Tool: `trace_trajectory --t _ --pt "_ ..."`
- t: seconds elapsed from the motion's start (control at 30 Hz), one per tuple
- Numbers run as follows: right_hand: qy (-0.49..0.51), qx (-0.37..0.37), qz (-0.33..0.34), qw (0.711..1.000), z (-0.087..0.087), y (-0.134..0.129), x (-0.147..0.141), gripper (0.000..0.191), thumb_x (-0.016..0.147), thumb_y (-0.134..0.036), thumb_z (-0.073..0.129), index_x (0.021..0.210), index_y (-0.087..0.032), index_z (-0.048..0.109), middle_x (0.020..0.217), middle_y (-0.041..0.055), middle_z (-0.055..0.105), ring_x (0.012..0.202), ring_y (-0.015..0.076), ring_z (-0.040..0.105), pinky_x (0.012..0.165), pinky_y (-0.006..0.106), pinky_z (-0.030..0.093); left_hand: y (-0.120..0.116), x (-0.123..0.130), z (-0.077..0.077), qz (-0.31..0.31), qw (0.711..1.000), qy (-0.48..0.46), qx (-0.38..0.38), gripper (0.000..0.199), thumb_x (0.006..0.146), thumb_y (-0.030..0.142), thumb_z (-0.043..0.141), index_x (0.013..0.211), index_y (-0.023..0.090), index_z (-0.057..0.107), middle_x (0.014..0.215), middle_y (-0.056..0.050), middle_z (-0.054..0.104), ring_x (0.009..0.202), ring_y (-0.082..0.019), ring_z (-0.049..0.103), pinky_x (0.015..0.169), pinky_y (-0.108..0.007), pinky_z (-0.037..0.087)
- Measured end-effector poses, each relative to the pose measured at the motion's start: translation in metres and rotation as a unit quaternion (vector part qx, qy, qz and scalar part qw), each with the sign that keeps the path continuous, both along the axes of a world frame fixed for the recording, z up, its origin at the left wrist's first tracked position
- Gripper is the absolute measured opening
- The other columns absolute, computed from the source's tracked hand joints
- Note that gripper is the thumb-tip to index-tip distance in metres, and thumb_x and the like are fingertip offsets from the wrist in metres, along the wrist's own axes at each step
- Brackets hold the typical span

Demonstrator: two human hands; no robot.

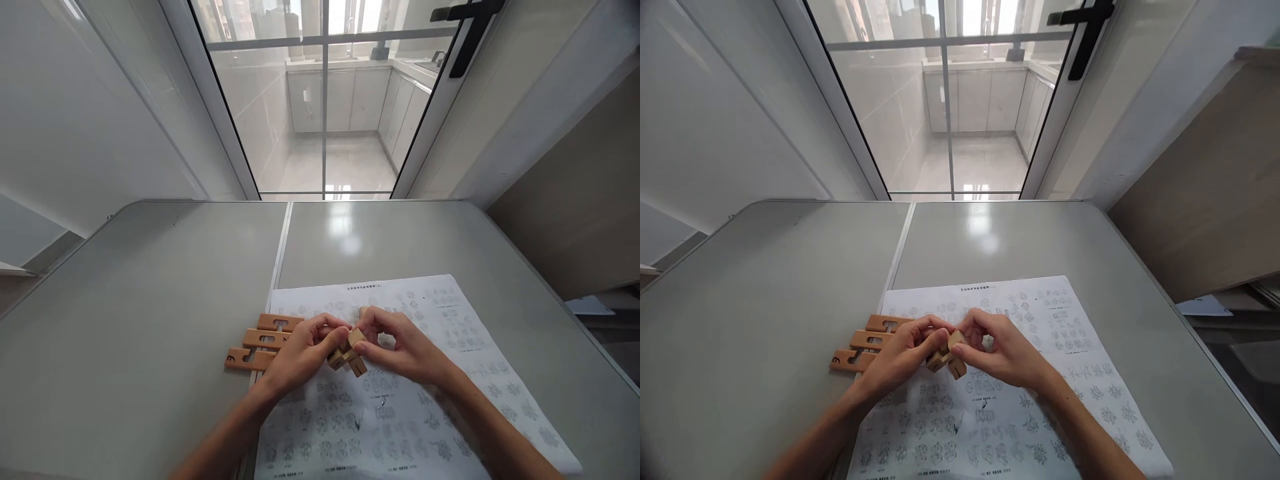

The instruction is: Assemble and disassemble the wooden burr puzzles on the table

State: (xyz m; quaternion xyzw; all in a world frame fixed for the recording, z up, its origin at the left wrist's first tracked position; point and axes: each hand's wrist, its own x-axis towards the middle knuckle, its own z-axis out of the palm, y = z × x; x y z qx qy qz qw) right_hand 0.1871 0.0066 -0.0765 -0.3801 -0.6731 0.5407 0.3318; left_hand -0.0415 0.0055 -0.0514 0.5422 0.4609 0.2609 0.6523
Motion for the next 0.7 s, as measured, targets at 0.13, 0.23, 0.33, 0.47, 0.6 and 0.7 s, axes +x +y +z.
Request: trace_trajectory --t 0.13,0.23,0.33,0.47,0.6,0.7 --pt "-0.007 -0.007 -0.013 1.0 -0.0026 0.0001 0.0009 0.03 0.1 -0.045 0.074 0.087 -0.024 0.057 0.07 -0.0026 0.058 0.064 0.0146 0.052 0.054 0.026 0.039 -0.0012 0.0004 -0.0004 -0.004 1.0 -0.002 0.015 0.049 0.1 0.063 0.066 0.107 0.015 0.075 0.085 -0.004 0.072 0.076 -0.015 0.06 0.07 -0.027 0.042" --pt "-0.005 -0.014 -0.022 1.0 -0.0052 -0.0001 0.0006 0.032 0.099 -0.047 0.074 0.087 -0.023 0.057 0.072 -0.0017 0.059 0.065 0.0148 0.052 0.054 0.026 0.039 -0.0017 0.0003 -0.0027 -0.012 0.999 -0.004 0.032 0.05 0.101 0.062 0.064 0.112 0.015 0.075 0.085 -0.003 0.072 0.075 -0.014 0.06 0.069 -0.026 0.043" --pt "-0.001 -0.011 -0.031 0.999 -0.0053 -0.0006 -0.0003 0.032 0.099 -0.048 0.074 0.087 -0.023 0.057 0.071 -0.0018 0.058 0.064 0.0147 0.052 0.055 0.027 0.04 -0.0025 0.0006 -0.004 -0.02 0.999 -0.016 0.036 0.047 0.101 0.06 0.065 0.117 0.016 0.075 0.092 -0.005 0.074 0.078 -0.015 0.063 0.07 -0.027 0.045" --pt "-0.006 -0.013 -0.035 0.999 -0.0022 -0.0013 -0.0011 0.034 0.099 -0.051 0.074 0.086 -0.024 0.058 0.068 -0.0028 0.055 0.062 0.0145 0.05 0.054 0.027 0.038 -0.0041 0.0008 -0.0037 -0.023 0.998 -0.023 0.047 0.041 0.101 0.054 0.069 0.12 0.018 0.073 0.096 -0.005 0.075 0.083 -0.017 0.067 0.072 -0.027 0.048" --pt "-0.013 -0.007 -0.036 0.999 -0.0001 -0.0018 -0.0009 0.035 0.101 -0.051 0.072 0.084 -0.023 0.058 0.068 -0.0022 0.057 0.062 0.0148 0.05 0.056 0.029 0.039 -0.0055 0.0001 -0.0033 -0.032 0.996 0.003 0.085 0.037 0.104 0.051 0.066 0.119 0.019 0.073 0.093 -0.005 0.075 0.086 -0.019 0.07 0.074 -0.029 0.051" --pt "-0.013 -0.01 -0.033 0.999 -0.0002 -0.002 -0.0002 0.034 0.101 -0.051 0.071 0.085 -0.023 0.059 0.068 -0.0021 0.058 0.063 0.0149 0.052 0.057 0.029 0.04 -0.0069 0.0004 -0.0045 -0.037 0.993 0.0 0.109 0.035 0.106 0.049 0.063 0.122 0.019 0.071 0.094 -0.005 0.076 0.085 -0.019 0.071 0.076 -0.03 0.053"
